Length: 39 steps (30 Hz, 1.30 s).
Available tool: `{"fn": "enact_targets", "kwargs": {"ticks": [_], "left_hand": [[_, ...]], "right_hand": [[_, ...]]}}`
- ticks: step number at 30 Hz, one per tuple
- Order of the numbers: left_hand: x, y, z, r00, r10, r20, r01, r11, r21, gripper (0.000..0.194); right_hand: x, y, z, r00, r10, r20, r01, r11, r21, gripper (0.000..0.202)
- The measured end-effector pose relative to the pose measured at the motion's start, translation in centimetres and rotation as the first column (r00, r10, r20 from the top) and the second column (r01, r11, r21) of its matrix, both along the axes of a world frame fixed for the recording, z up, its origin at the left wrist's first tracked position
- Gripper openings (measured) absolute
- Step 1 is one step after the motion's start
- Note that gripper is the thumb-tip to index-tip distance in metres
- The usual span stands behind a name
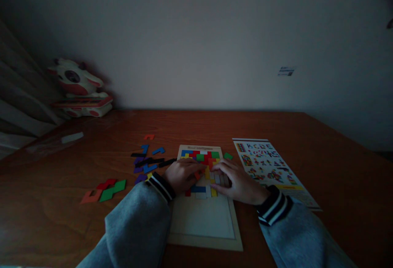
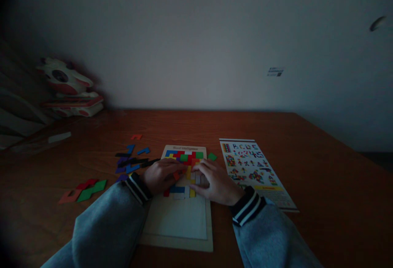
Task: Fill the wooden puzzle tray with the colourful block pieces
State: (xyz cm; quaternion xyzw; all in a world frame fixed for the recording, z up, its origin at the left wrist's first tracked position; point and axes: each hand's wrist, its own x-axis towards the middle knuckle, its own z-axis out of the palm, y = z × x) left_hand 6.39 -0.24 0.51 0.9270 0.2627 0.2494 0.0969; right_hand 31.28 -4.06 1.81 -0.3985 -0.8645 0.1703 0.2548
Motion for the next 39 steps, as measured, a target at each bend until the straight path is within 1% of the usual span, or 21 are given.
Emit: {"fn": "enact_targets", "kwargs": {"ticks": [6, 8, 14, 21, 23, 25, 29, 34, 36, 39], "left_hand": [[0.2, -0.1, 0.4, 1.000, 0.004, 0.012, -0.004, 1.000, 0.015, 0.034], [0.2, -0.2, 0.5, 1.000, 0.002, 0.012, -0.003, 1.000, 0.016, 0.033], [0.1, -0.1, 0.4, 1.000, 0.009, 0.005, -0.009, 1.000, 0.006, 0.033], [0.0, 0.0, -0.1, 1.000, 0.004, 0.010, -0.004, 1.000, 0.007, 0.036], [0.0, 0.0, -0.2, 1.000, 0.008, 0.012, -0.008, 1.000, 0.015, 0.036], [0.0, 0.0, -0.2, 1.000, 0.006, 0.014, -0.006, 0.999, 0.031, 0.034], [0.2, -0.1, 0.1, 0.999, 0.016, 0.041, -0.019, 0.996, 0.083, 0.029], [0.3, -0.3, 0.7, 0.999, -0.012, 0.053, 0.004, 0.990, 0.140, 0.027], [0.4, -0.4, 0.9, 0.999, -0.007, 0.043, 0.000, 0.986, 0.167, 0.028], [0.6, -0.7, 1.2, 0.999, 0.007, 0.051, -0.016, 0.983, 0.185, 0.033]], "right_hand": [[0.5, 0.2, 0.3, 1.000, -0.025, -0.019, 0.024, 0.999, -0.025, 0.017], [0.8, 0.3, 0.3, 0.999, -0.029, -0.014, 0.029, 0.999, -0.031, 0.015], [1.3, 0.4, 0.2, 0.999, -0.032, 0.028, 0.033, 0.999, -0.027, 0.026], [1.3, 0.3, 0.1, 0.998, -0.044, 0.035, 0.045, 0.999, -0.027, 0.028], [1.3, 0.4, 0.0, 0.999, -0.040, 0.021, 0.040, 0.999, -0.019, 0.028], [1.3, 0.5, -0.1, 0.999, -0.046, -0.013, 0.046, 0.999, -0.014, 0.024], [1.5, 0.9, -0.4, 0.989, -0.106, -0.102, 0.105, 0.994, -0.010, 0.015], [1.6, 1.2, -0.5, 0.978, -0.160, -0.133, 0.168, 0.984, 0.054, 0.015], [1.5, 1.1, -0.6, 0.980, -0.143, -0.137, 0.157, 0.983, 0.092, 0.019], [1.1, 0.9, -0.8, 0.986, -0.082, -0.144, 0.102, 0.985, 0.138, 0.030]]}}
